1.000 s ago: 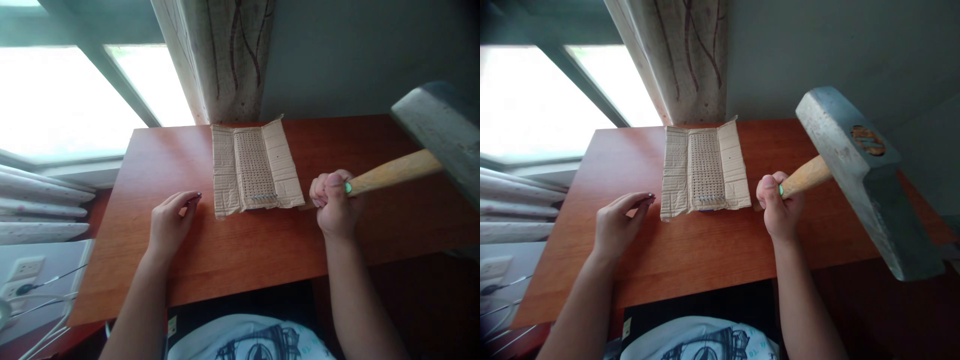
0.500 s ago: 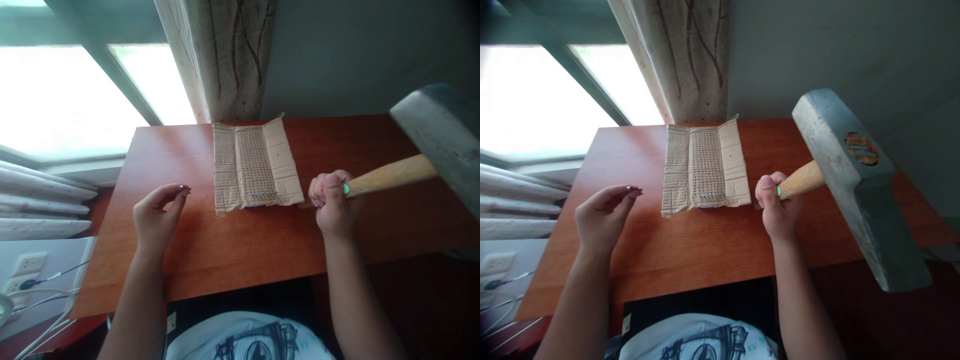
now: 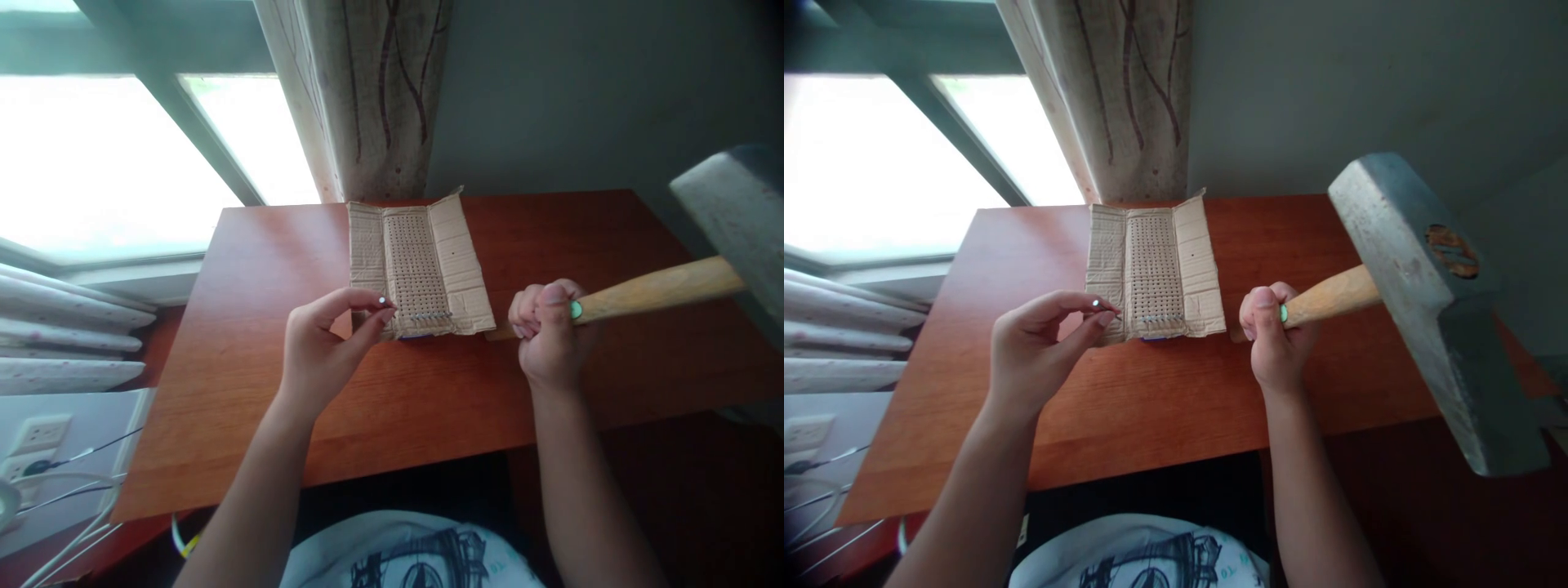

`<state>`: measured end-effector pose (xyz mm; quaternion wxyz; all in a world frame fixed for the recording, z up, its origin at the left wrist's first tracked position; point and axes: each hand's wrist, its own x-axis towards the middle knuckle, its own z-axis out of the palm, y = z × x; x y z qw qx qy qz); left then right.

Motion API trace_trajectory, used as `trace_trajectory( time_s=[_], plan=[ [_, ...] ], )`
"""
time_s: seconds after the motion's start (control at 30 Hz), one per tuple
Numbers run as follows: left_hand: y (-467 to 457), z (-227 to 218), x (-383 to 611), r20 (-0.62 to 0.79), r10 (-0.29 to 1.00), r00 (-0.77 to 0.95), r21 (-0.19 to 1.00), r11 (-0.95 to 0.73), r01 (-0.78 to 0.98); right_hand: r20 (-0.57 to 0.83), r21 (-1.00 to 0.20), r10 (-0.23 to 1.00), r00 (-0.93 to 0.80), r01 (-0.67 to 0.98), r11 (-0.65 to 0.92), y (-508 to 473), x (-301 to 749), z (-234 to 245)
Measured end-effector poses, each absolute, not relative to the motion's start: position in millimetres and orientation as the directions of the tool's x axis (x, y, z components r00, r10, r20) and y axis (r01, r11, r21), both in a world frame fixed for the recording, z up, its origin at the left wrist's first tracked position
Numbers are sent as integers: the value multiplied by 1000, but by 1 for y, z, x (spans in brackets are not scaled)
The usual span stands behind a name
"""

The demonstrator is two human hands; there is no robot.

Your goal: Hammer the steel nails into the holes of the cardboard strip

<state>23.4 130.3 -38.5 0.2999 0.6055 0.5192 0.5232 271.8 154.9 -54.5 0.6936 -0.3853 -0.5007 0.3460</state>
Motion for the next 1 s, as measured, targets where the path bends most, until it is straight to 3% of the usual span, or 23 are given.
trace_trajectory(
  time_s=[0.37, 1.0],
  plan=[
    [139, -51, 29, 486, 874, -7, 774, -427, 467, 427, -887, 869, 252, -71, 456, 156, 271, -55],
    [140, -58, 31, 501, 865, 27, 723, -435, 536, 438, -877, 865, 246, -96, 471, 157, 271, -54]
  ],
)
